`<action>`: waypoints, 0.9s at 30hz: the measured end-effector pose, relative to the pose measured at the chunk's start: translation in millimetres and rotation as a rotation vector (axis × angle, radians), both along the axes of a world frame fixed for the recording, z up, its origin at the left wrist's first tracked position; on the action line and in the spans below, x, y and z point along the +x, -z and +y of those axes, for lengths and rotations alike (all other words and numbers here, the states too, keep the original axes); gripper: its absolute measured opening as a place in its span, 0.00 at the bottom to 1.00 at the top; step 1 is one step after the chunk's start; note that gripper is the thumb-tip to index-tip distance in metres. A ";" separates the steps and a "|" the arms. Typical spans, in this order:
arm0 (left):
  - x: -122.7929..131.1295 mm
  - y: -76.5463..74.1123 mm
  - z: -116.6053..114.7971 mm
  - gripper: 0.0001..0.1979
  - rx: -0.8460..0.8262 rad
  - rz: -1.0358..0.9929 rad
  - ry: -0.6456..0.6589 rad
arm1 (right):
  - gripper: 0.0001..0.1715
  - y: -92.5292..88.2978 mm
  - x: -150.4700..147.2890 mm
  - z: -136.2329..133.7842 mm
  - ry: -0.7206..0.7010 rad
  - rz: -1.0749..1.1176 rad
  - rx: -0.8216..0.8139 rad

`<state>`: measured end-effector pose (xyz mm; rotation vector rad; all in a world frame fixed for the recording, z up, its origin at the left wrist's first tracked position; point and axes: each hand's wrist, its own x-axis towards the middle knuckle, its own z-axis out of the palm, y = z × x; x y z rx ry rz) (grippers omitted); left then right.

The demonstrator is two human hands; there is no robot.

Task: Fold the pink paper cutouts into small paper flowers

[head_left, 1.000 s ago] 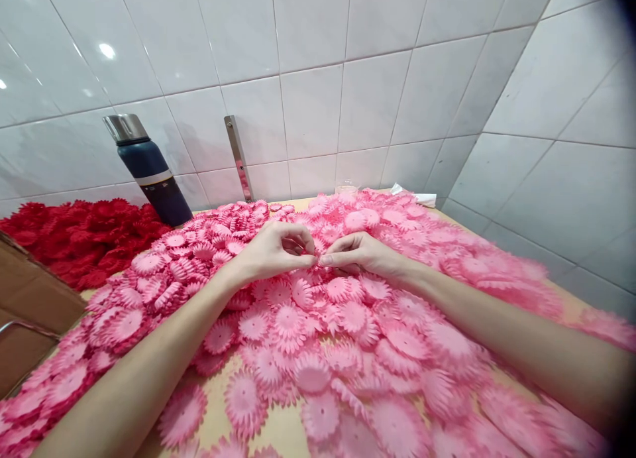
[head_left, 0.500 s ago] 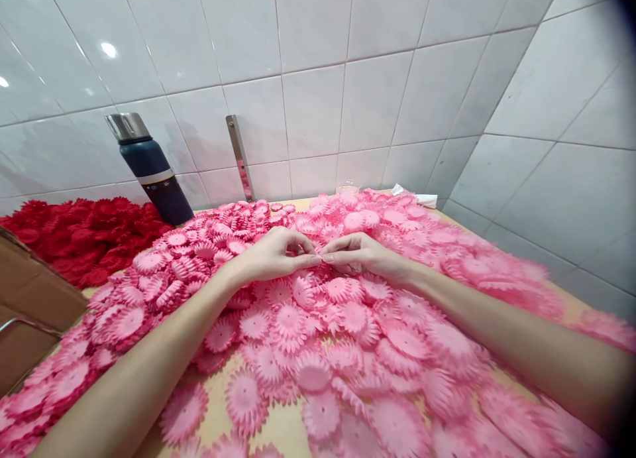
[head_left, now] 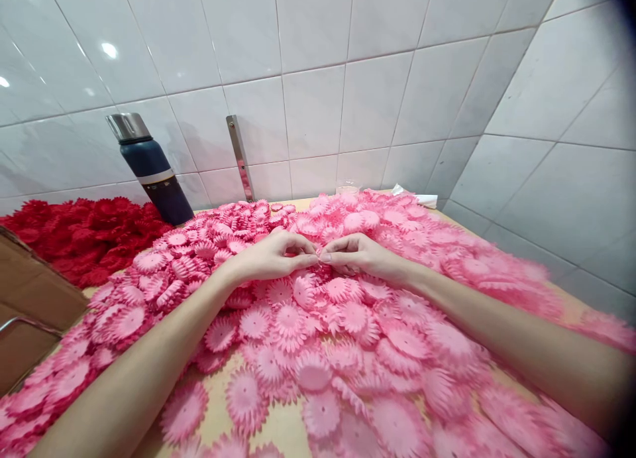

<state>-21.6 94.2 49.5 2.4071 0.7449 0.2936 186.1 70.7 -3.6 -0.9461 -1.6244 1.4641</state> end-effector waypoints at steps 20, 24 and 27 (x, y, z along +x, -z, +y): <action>-2.2 0.2 2.5 0.13 -0.080 -0.063 0.015 | 0.11 -0.9 -0.5 0.4 -0.008 0.028 -0.015; -0.5 0.0 0.8 0.13 -0.063 -0.060 0.018 | 0.12 -1.3 -0.2 0.2 -0.010 0.024 -0.019; 0.4 -0.4 -0.5 0.14 -0.034 -0.036 0.009 | 0.12 -1.2 0.3 -0.1 -0.007 0.024 -0.025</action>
